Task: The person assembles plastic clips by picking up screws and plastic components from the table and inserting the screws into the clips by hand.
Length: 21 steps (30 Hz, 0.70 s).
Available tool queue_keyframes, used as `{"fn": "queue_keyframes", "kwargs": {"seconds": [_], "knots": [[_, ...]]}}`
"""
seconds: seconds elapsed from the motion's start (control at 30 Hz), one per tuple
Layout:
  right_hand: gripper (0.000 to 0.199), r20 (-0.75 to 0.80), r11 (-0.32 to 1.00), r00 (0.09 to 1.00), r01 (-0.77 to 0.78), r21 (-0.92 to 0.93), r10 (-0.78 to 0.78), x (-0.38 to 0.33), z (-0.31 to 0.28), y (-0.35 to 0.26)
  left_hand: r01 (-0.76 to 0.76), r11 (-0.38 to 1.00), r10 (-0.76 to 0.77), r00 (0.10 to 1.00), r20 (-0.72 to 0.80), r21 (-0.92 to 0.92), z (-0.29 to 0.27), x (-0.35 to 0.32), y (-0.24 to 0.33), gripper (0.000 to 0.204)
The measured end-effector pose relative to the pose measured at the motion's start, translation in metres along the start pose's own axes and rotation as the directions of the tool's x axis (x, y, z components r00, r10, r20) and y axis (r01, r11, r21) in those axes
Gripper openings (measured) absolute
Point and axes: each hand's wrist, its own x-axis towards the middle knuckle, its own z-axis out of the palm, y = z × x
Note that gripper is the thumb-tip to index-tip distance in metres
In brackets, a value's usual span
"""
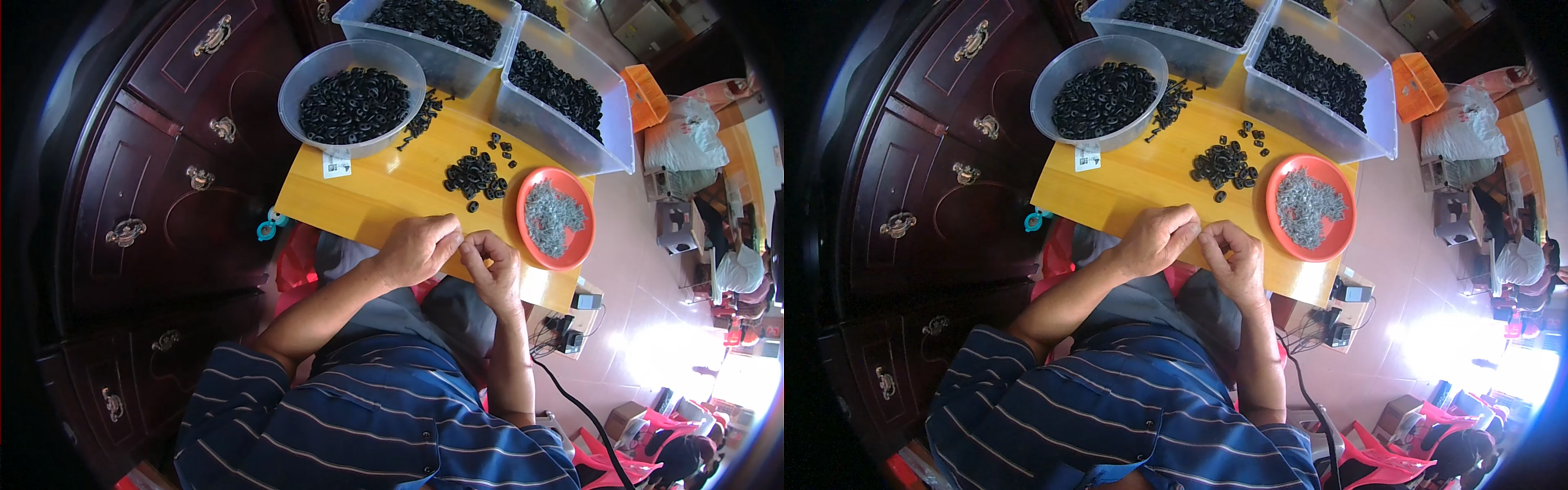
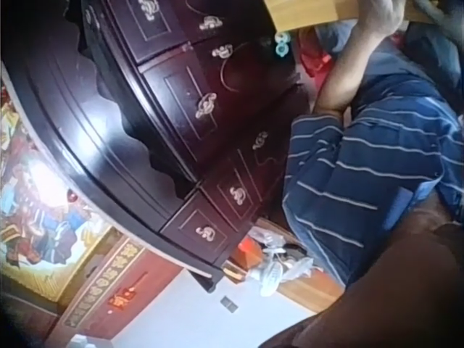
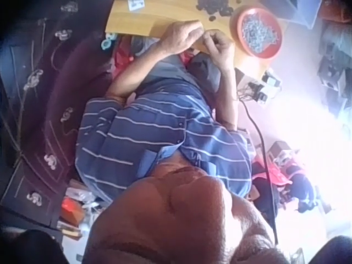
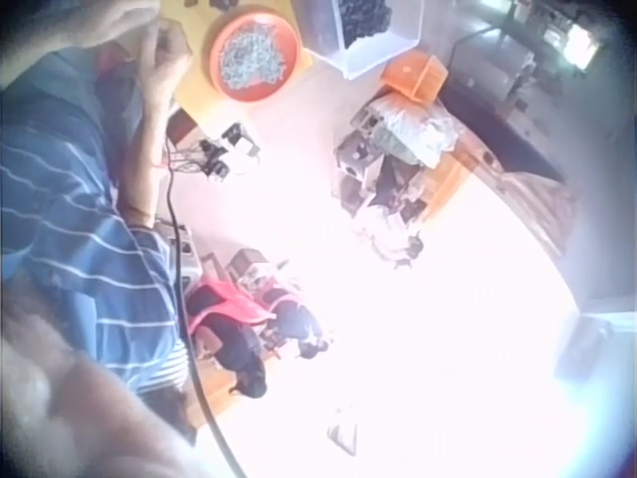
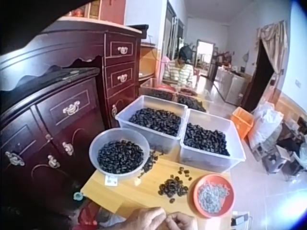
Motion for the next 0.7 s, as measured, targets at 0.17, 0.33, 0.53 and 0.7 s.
{"fn": "queue_keyframes", "kwargs": {"seconds": [0.17, 0.33, 0.53, 0.7], "knots": [[0.010, -0.071, 0.977, 0.994, 0.068, -0.203, -0.084, 0.014, -0.006, -0.007, 0.078, 0.987, -0.095, 0.988, -0.124, -0.138, -0.009, 0.007, -0.004, 0.015], [0.010, -0.242, 0.759, 0.945, 0.009, -0.651, -0.219, 0.041, -0.011, -0.008, 0.064, 0.971, -0.117, 0.967, -0.225, -0.231, -0.015, 0.010, -0.006, 0.011], [0.019, -0.238, 0.624, 0.965, -0.119, -0.772, -0.111, 0.067, -0.006, -0.002, 0.111, 0.963, -0.146, 0.981, -0.127, -0.246, -0.017, 0.009, 0.001, 0.008], [0.023, -0.205, 0.564, 0.978, -0.151, -0.812, -0.033, 0.078, -0.001, 0.012, 0.084, 0.972, -0.115, 0.984, -0.133, -0.221, -0.018, 0.009, 0.002, 0.009]]}}
